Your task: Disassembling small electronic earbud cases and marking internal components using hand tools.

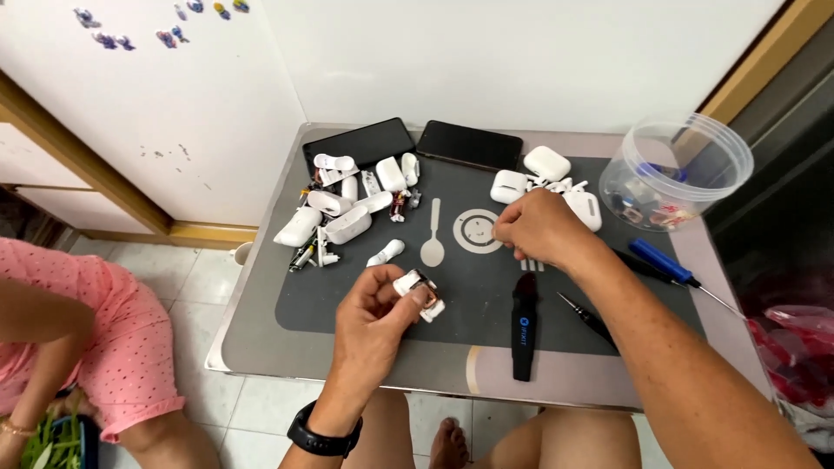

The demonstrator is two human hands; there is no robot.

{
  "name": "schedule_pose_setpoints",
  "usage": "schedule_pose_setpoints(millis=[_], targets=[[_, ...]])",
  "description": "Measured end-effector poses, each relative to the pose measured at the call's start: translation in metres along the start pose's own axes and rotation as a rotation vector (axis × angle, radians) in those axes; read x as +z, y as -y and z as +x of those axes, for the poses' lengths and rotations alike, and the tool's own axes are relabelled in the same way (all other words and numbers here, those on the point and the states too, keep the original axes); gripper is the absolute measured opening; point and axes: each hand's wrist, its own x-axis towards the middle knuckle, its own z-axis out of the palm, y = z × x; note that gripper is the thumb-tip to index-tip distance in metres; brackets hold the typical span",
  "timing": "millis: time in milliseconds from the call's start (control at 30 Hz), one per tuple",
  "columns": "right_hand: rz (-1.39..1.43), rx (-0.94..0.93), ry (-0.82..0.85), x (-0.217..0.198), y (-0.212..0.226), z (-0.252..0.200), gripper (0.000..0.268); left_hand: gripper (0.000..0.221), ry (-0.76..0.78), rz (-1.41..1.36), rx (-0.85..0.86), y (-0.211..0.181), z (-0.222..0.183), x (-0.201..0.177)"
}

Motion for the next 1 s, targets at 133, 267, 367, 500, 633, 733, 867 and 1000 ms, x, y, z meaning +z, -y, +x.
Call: schedule_pose_setpoints(millis=[133,267,367,500,633,733,867,1000], targets=[[-0.16,-0.031,-0.125,-0.011,-0.02,-0.029,0.015,0.031,0.046,0.111,0.04,0.004,-0.005,-0.003],[-0.643,-0.106,-0.258,-0.023,-0.075,-0.083,0.038,0.037,0.227,0.445,0.162,-0.003,-0.016,-0.002],[-0.818,0.11,-0.21,-0.024,-0.107,-0.124,0.058,0.025,0.24,0.838,0.44,-0.012,-0.026,-0.003],[-0.919,0.152,-0.371,-0.025,-0.175,-0.147,0.026,0.022,0.163,1.111,0.57,-0.017,-0.032,-0.014],[-0.548,-0.158,-0.561,-0.015,-0.213,-0.147,0.022,0.025,0.198,1.101,0.584,-0.02,-0.034,-0.02],[0.037,-0.216,-0.684,-0.007,-0.225,-0.147,0.024,0.026,0.235,1.055,0.591,-0.018,-0.033,-0.022],[0.068,-0.313,-0.598,-0.009,-0.206,-0.173,0.036,0.032,0.275,1.049,0.618,-0.017,-0.034,-0.021],[-0.016,-0.595,-0.302,-0.007,-0.117,-0.181,0.03,0.033,0.296,1.065,0.631,-0.015,-0.033,-0.025]])
